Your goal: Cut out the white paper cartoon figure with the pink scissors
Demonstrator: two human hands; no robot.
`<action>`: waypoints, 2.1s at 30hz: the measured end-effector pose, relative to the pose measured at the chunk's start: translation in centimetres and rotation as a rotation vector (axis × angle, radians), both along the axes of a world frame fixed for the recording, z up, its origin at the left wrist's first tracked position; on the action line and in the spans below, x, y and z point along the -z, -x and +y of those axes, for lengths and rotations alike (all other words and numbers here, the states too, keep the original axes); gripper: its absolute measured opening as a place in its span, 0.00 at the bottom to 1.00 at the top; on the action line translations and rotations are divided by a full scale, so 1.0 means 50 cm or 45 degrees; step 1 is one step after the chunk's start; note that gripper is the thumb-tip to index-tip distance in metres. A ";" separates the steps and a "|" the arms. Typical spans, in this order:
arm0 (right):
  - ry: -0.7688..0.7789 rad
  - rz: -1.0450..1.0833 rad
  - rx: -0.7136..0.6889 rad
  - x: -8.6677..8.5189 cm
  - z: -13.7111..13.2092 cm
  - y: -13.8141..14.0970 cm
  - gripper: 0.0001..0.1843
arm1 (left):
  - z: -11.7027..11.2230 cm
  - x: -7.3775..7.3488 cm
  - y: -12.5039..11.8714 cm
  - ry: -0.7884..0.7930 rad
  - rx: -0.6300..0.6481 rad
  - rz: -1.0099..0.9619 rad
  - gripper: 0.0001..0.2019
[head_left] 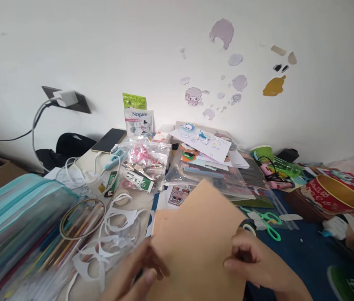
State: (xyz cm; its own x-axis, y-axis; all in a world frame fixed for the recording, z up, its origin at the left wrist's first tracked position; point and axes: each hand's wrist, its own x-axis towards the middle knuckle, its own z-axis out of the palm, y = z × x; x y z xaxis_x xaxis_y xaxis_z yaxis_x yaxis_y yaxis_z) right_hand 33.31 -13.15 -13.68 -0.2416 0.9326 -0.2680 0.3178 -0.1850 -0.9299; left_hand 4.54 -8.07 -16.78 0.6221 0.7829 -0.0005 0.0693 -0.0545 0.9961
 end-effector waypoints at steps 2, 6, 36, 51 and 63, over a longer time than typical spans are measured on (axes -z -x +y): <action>0.263 0.007 -0.256 -0.005 0.007 0.003 0.18 | 0.002 0.004 -0.001 0.192 -0.098 0.002 0.24; 0.420 -0.143 -0.246 -0.005 0.015 0.009 0.10 | 0.002 0.055 -0.007 0.259 -0.170 0.079 0.24; -0.762 -1.516 0.650 0.155 0.010 -0.238 0.13 | -0.002 -0.064 -0.463 -1.179 0.423 0.953 0.12; -0.738 -1.588 0.617 0.143 0.031 -0.253 0.11 | 0.043 0.033 -0.602 -1.010 0.187 0.972 0.11; -0.863 -1.398 0.900 0.114 0.014 -0.208 0.18 | 0.046 0.022 -0.597 -0.918 0.247 0.968 0.15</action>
State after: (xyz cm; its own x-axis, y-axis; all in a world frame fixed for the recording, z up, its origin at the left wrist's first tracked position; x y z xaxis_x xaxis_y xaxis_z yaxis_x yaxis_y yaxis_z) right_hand 43.71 -12.45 -19.38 0.3396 0.7870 0.5151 0.9371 -0.2359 -0.2575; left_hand 34.39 -5.78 -17.88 0.7675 0.6409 -0.0171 0.5863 -0.6908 0.4231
